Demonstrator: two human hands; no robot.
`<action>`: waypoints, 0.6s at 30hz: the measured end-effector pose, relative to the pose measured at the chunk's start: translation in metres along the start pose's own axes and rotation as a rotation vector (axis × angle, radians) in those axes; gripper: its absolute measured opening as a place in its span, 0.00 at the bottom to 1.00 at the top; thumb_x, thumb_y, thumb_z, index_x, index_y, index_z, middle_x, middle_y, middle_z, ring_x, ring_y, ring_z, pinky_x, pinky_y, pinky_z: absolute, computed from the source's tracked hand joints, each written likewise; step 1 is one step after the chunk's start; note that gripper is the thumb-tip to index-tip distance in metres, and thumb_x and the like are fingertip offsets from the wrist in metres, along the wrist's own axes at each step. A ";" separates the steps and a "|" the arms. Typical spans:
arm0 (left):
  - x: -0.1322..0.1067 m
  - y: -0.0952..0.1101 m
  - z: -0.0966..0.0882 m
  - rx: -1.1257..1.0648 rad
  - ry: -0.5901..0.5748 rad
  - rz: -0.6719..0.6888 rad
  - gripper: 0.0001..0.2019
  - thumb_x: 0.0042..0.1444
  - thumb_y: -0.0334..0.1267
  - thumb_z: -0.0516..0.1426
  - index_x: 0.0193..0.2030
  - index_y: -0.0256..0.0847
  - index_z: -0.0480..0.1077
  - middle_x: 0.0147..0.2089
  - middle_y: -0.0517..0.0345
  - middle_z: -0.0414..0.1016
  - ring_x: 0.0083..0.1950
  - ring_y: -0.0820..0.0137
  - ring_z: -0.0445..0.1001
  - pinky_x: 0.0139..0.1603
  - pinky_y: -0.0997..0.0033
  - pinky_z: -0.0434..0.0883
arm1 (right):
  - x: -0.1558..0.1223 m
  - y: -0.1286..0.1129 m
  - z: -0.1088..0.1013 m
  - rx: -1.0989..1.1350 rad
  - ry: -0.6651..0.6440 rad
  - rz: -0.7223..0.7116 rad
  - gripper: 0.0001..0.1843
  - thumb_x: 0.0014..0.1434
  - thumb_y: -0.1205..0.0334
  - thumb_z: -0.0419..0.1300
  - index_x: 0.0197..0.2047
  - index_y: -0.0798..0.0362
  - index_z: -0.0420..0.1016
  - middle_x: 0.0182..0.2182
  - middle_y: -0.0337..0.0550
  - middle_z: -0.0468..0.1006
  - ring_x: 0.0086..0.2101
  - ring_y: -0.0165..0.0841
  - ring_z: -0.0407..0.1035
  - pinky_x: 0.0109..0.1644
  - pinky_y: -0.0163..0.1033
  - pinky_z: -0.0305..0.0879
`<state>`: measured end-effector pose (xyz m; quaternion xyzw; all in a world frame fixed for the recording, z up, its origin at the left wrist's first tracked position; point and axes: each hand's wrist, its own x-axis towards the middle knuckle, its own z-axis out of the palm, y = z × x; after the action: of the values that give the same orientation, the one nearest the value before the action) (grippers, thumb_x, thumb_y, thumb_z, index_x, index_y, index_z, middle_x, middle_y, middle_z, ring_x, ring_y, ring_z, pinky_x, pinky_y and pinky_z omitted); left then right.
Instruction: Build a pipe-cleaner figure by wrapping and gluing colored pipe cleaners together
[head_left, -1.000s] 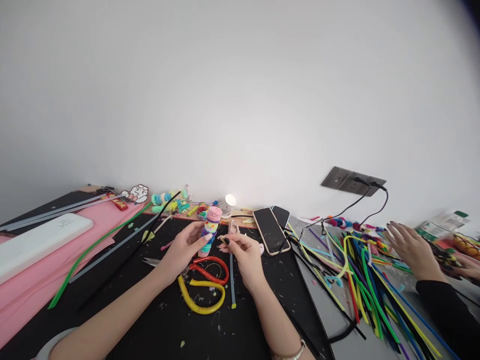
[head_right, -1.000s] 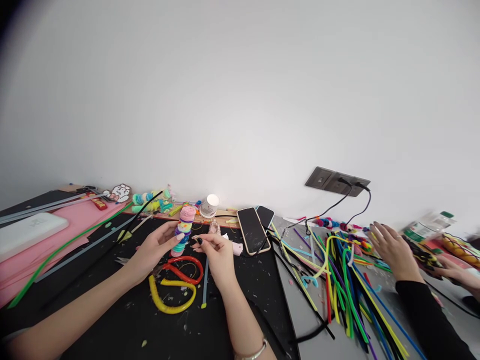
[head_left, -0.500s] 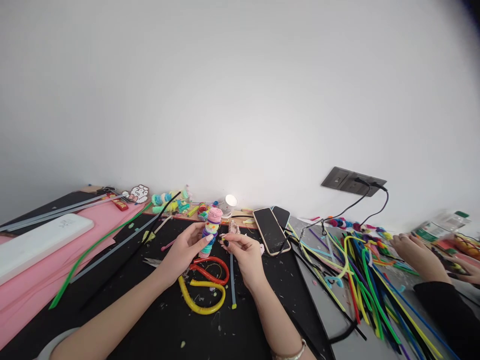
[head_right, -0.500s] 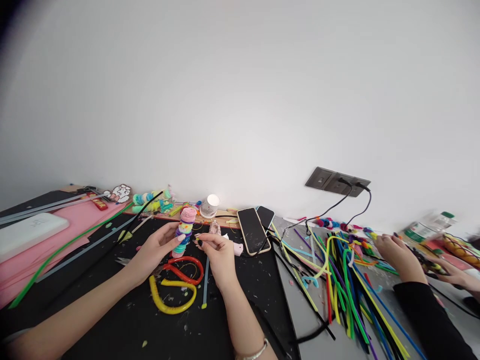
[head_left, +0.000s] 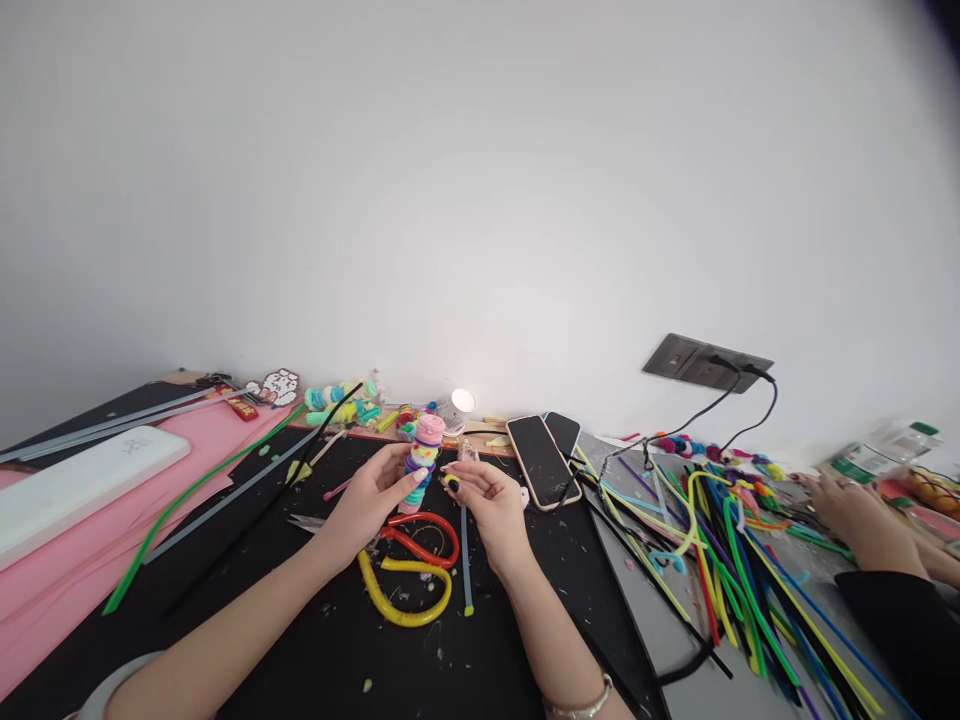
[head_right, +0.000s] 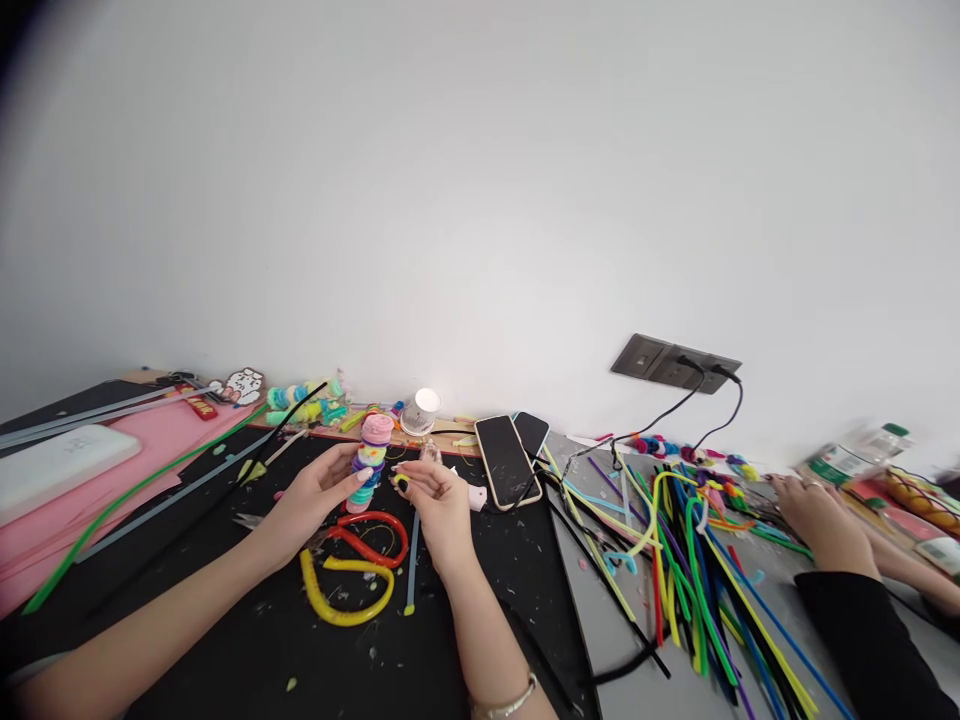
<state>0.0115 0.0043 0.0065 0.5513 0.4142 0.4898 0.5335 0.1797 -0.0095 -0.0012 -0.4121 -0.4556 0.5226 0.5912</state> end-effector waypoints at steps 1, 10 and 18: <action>0.000 0.000 0.000 0.005 0.003 -0.001 0.22 0.50 0.47 0.60 0.49 0.39 0.65 0.54 0.48 0.75 0.57 0.58 0.71 0.58 0.57 0.67 | 0.000 0.000 0.000 -0.013 0.003 0.000 0.12 0.44 0.63 0.69 0.35 0.52 0.80 0.37 0.44 0.82 0.39 0.37 0.76 0.44 0.39 0.72; 0.001 -0.004 0.000 -0.018 -0.007 0.008 0.21 0.50 0.46 0.61 0.49 0.40 0.65 0.54 0.48 0.75 0.57 0.58 0.71 0.59 0.55 0.66 | 0.001 0.002 -0.001 -0.072 0.011 -0.049 0.05 0.45 0.64 0.67 0.30 0.50 0.82 0.40 0.42 0.80 0.38 0.36 0.73 0.40 0.38 0.71; 0.007 -0.012 -0.004 -0.006 0.068 0.047 0.21 0.49 0.43 0.61 0.46 0.42 0.59 0.53 0.45 0.73 0.50 0.60 0.75 0.52 0.56 0.70 | -0.002 -0.001 0.003 -0.032 -0.009 -0.016 0.06 0.45 0.64 0.68 0.31 0.50 0.83 0.26 0.38 0.79 0.25 0.28 0.69 0.32 0.34 0.69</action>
<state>0.0092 0.0126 -0.0051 0.5423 0.4175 0.5218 0.5092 0.1769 -0.0119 0.0008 -0.4155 -0.4698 0.5123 0.5867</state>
